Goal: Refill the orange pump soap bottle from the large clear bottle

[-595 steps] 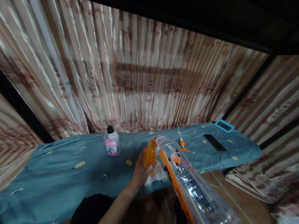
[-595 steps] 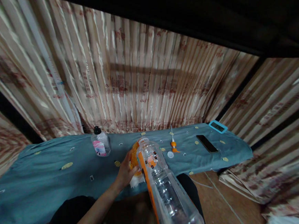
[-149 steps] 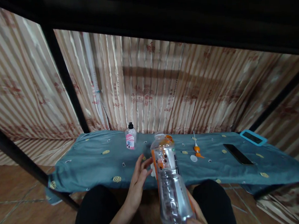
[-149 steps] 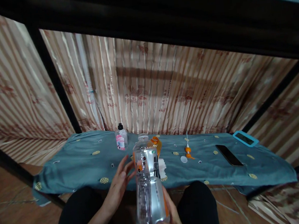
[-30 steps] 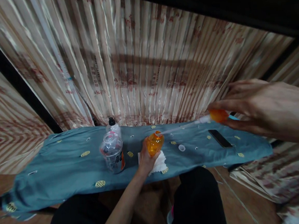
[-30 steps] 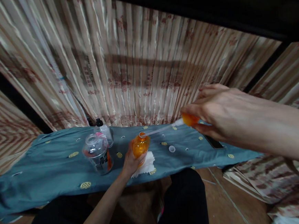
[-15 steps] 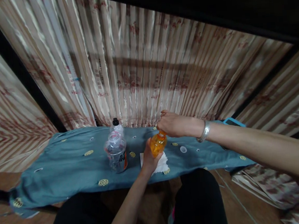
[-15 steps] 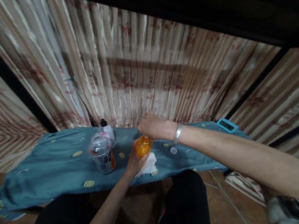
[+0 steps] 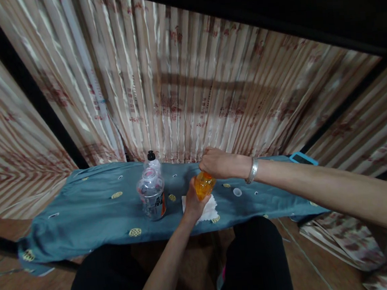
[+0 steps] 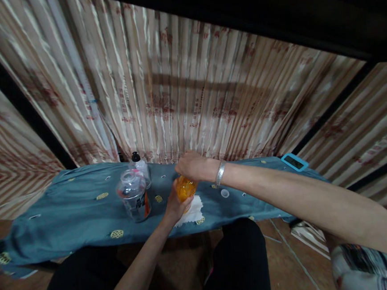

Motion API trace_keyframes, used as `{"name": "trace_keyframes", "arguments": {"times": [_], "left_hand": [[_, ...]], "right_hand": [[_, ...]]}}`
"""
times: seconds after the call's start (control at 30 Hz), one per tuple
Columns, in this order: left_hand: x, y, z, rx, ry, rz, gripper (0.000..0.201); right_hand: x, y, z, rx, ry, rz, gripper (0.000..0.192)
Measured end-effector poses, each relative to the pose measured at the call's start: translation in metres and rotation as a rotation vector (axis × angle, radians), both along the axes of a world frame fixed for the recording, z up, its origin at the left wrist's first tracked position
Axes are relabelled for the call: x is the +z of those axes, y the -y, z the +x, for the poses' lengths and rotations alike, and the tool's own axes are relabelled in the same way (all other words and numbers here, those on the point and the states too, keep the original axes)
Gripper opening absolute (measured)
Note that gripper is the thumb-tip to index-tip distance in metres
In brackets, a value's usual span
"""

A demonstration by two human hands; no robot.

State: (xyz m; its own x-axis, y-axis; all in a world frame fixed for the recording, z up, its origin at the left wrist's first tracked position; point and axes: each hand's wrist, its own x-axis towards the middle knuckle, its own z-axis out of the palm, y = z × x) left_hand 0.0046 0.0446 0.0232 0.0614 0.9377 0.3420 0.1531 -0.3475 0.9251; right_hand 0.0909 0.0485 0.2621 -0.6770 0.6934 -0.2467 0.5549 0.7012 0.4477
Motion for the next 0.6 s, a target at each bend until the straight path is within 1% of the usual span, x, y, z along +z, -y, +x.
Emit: {"name": "trace_keyframes", "arguments": {"times": [0.07, 0.1, 0.17, 0.2, 0.27, 0.3, 0.37, 0.4, 0.47, 0.53, 0.6], "left_hand": [[0.0, 0.0, 0.0, -0.001, 0.013, 0.0, 0.081], [0.0, -0.001, 0.0, -0.002, 0.023, 0.001, 0.081], [0.0, -0.001, 0.0, -0.004, 0.05, 0.006, 0.08], [0.0, -0.001, 0.0, -0.004, 0.061, 0.01, 0.079], [0.001, -0.001, 0.0, 0.003, 0.07, 0.018, 0.079], [0.002, -0.001, -0.001, 0.008, 0.068, 0.021, 0.079], [0.003, -0.001, -0.001, 0.012, 0.058, 0.023, 0.078], [0.004, -0.001, -0.002, 0.011, 0.053, 0.021, 0.077], [0.007, -0.001, -0.004, 0.004, 0.04, 0.011, 0.076], [0.011, 0.0, -0.007, -0.007, 0.022, -0.005, 0.074], [0.016, -0.001, -0.011, -0.035, 0.002, -0.027, 0.07]], "right_hand": [[0.005, 0.002, 0.003, 0.007, -0.049, -0.002, 0.008], [0.011, 0.006, 0.007, 0.019, -0.096, -0.001, 0.015], [0.023, 0.019, 0.019, 0.029, -0.243, 0.009, 0.045], [0.028, 0.027, 0.028, 0.005, -0.332, 0.025, 0.052], [0.031, 0.046, 0.051, -0.102, -0.523, 0.065, 0.039], [0.026, 0.055, 0.063, -0.166, -0.604, 0.061, 0.033], [0.005, 0.068, 0.085, -0.271, -0.743, -0.018, 0.026], [-0.01, 0.071, 0.093, -0.309, -0.805, -0.066, 0.022], [-0.045, 0.068, 0.102, -0.38, -0.927, -0.12, 0.022], [-0.075, 0.054, 0.102, -0.427, -1.072, -0.17, 0.035], [-0.095, 0.032, 0.097, -0.409, -1.224, -0.242, 0.053]]}}
